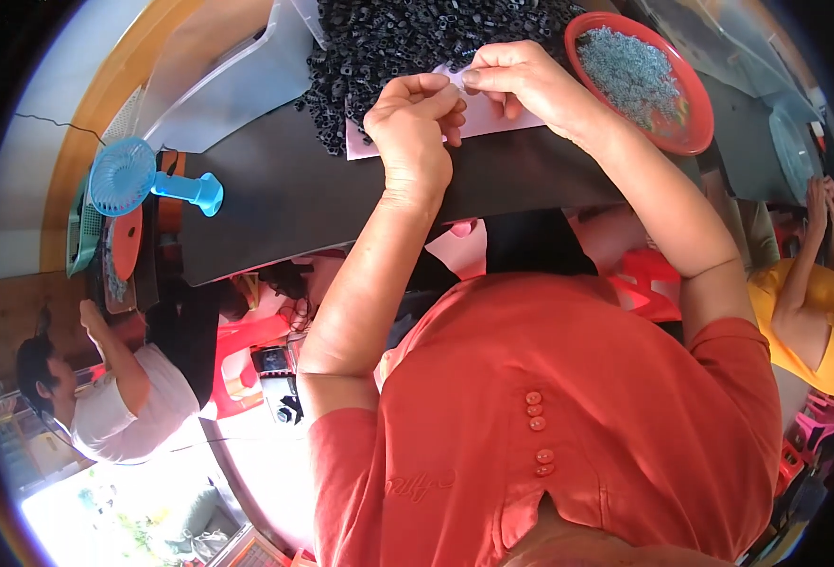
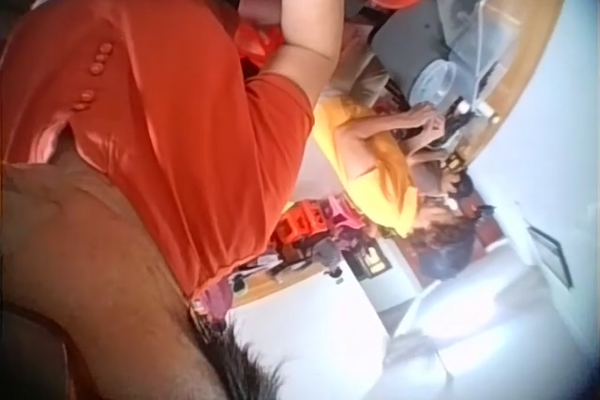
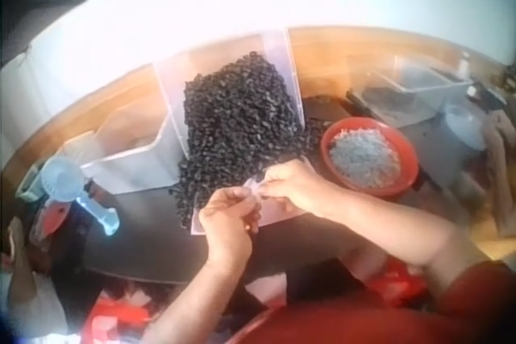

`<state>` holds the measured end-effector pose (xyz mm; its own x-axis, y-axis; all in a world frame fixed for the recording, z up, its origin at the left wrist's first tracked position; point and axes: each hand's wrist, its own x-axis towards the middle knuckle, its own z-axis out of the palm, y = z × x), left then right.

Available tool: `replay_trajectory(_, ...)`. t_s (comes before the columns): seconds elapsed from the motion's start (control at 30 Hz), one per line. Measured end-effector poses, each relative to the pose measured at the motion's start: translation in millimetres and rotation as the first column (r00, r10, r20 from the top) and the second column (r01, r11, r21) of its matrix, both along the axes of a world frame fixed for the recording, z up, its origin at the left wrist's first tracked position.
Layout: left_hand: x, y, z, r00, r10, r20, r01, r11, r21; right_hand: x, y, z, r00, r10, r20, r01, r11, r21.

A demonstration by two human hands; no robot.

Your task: The recorder is inserting small silver studs into black plastic assembly components while seated at a workbench.

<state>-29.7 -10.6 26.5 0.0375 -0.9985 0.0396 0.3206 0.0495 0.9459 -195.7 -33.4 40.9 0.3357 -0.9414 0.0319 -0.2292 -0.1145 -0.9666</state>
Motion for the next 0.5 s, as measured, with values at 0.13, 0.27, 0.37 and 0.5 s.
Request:
replay_trajectory(0.13,9,-1,3,0.990,0.008,-0.138,0.011,0.990,0.137,2,-9,-8,0.992,-0.050,-0.120,0.020,0.971,-0.237)
replay_trajectory(0.27,11,1,5,0.990,-0.023,-0.139,0.041,0.991,0.130,4,-14,-25,0.871,-0.320,-0.372,-0.037,0.713,-0.700)
replay_trajectory(0.37,15,3,7,0.987,-0.026,-0.157,0.049,0.988,0.146,14,-7,-2,0.999,0.034,0.006,-0.028,0.907,-0.420)
replay_trajectory(0.5,22,2,9,0.955,-0.019,-0.296,0.057,0.991,0.120,26,-3,8,0.973,0.126,0.193,-0.088,0.977,-0.195)
